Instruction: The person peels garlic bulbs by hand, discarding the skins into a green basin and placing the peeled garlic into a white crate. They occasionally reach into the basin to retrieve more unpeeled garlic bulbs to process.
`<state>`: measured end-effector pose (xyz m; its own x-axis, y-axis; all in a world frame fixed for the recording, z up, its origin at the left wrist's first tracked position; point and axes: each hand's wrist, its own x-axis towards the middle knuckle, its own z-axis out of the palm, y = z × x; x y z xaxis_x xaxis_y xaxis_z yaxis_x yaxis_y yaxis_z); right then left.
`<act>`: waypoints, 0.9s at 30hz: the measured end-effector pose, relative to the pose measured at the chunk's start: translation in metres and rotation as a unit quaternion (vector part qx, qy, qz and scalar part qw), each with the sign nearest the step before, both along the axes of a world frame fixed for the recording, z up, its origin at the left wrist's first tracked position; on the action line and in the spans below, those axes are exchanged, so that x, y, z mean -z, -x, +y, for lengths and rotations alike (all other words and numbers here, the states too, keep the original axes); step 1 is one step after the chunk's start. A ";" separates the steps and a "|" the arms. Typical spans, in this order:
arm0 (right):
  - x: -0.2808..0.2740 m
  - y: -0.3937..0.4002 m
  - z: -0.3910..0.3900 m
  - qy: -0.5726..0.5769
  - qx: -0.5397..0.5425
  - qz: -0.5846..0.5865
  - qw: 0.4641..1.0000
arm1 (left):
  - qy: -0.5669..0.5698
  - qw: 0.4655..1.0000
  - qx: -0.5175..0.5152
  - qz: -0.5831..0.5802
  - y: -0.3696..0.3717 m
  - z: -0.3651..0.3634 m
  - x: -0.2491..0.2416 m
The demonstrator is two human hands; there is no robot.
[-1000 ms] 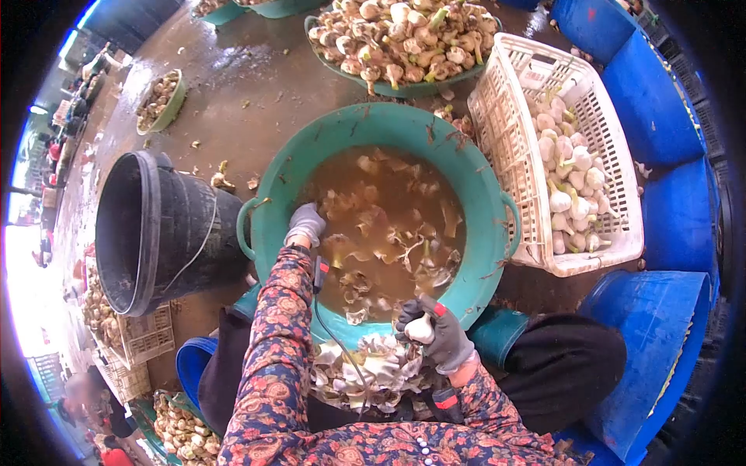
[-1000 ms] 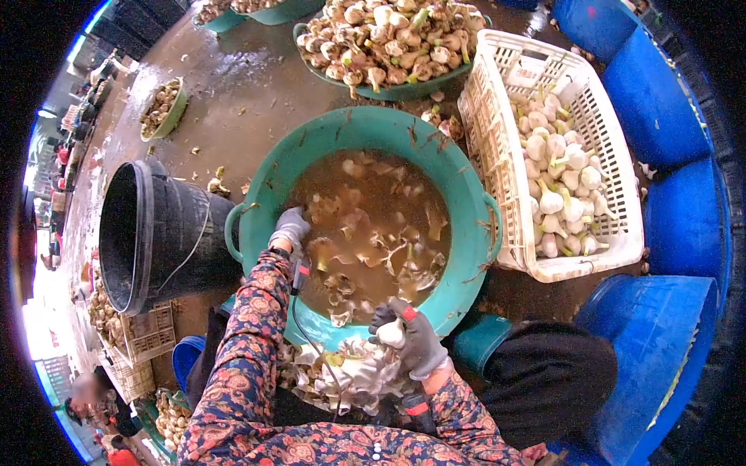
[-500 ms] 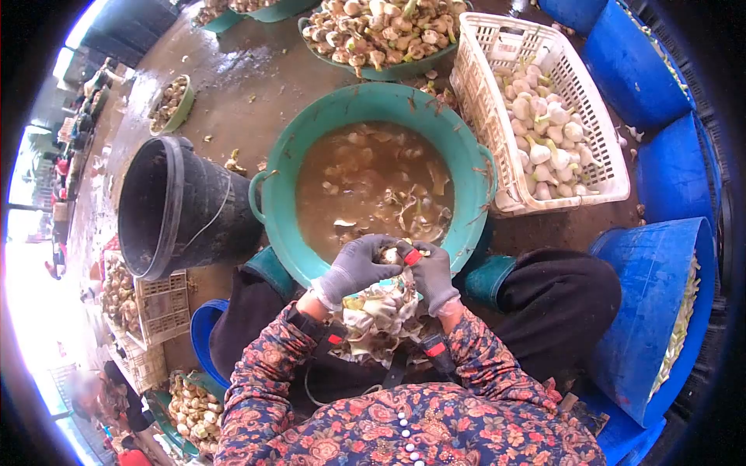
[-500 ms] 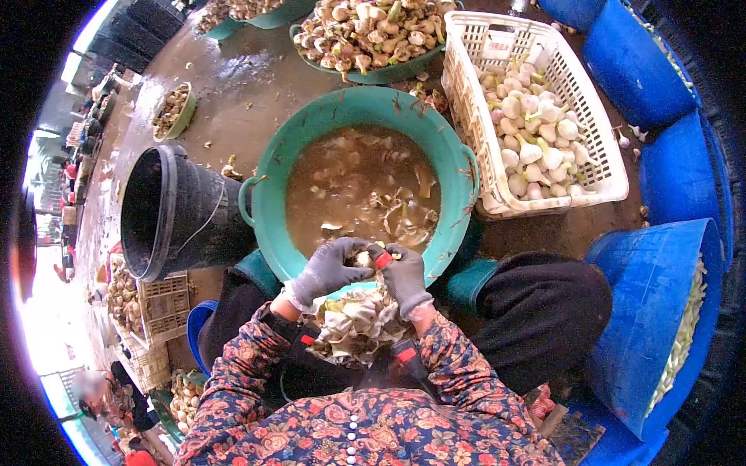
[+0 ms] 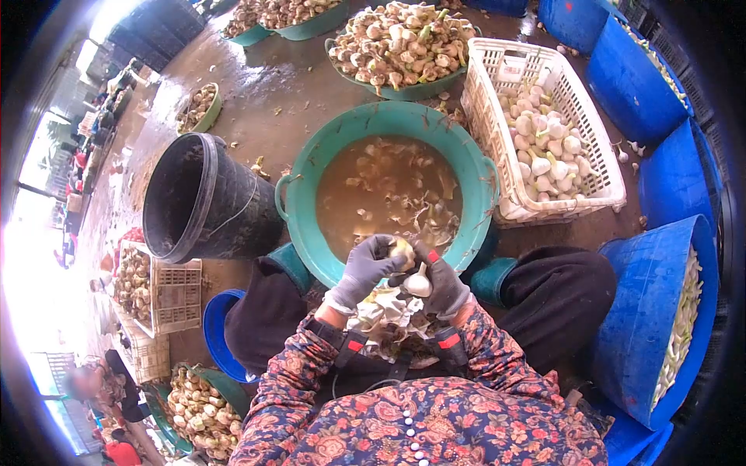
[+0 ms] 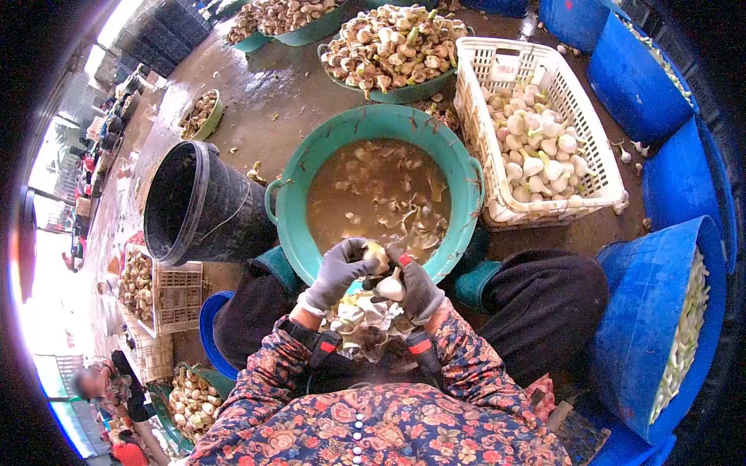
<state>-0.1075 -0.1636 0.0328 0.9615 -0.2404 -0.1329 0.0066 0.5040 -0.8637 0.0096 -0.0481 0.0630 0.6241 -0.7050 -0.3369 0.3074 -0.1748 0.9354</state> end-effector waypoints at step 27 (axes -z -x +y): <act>-0.018 -0.015 0.002 0.384 0.038 0.038 0.922 | 0.089 0.960 -0.079 0.253 -0.015 0.030 0.030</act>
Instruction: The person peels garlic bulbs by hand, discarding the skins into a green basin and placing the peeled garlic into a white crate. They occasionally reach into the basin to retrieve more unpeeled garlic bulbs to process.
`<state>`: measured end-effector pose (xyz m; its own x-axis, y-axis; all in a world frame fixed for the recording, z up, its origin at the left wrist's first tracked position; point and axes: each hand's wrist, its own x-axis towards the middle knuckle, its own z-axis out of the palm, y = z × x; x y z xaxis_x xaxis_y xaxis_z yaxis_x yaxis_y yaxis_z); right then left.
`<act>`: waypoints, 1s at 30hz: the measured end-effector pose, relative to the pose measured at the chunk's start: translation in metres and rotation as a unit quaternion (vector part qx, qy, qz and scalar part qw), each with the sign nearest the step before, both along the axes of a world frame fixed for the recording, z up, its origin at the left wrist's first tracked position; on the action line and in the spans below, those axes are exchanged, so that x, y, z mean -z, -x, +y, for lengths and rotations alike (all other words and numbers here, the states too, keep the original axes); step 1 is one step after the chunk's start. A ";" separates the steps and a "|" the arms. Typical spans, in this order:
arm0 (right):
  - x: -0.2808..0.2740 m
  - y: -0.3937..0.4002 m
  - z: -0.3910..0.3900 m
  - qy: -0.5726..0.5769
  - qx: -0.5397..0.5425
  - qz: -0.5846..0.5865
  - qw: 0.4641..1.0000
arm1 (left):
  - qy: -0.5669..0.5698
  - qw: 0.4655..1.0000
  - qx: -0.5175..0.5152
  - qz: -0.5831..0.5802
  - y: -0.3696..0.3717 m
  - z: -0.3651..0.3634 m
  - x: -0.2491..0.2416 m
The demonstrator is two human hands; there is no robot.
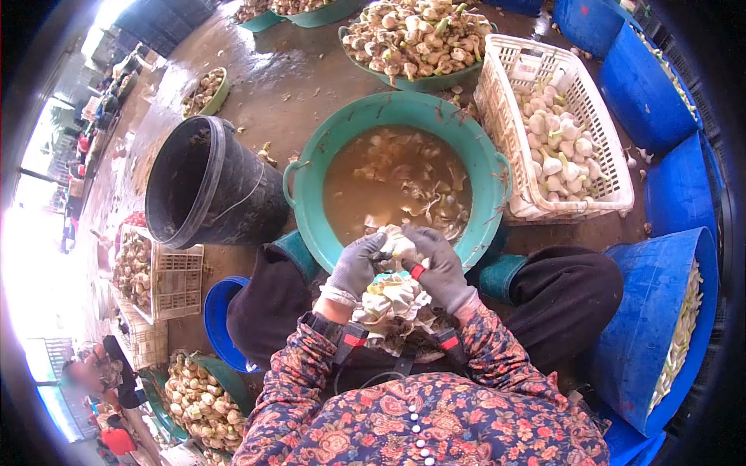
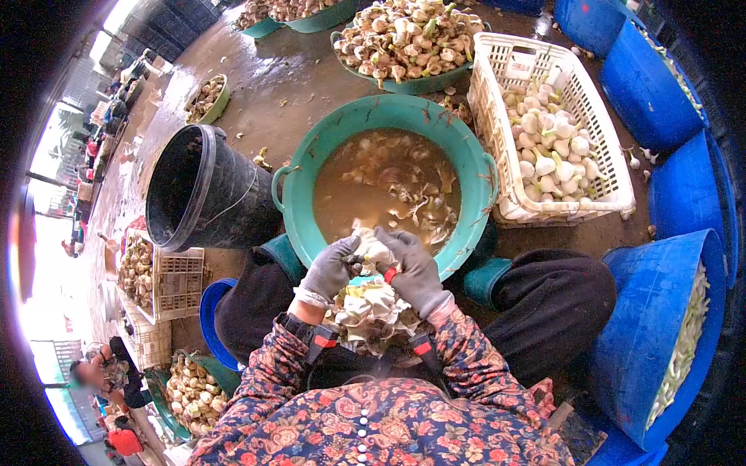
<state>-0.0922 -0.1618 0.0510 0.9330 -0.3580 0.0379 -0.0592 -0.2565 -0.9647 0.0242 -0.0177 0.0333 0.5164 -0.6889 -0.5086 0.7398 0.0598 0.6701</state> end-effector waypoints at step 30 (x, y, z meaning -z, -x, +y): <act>0.039 0.015 -0.004 -0.292 0.038 -0.064 0.954 | -0.191 0.871 0.127 -0.435 0.042 -0.032 -0.058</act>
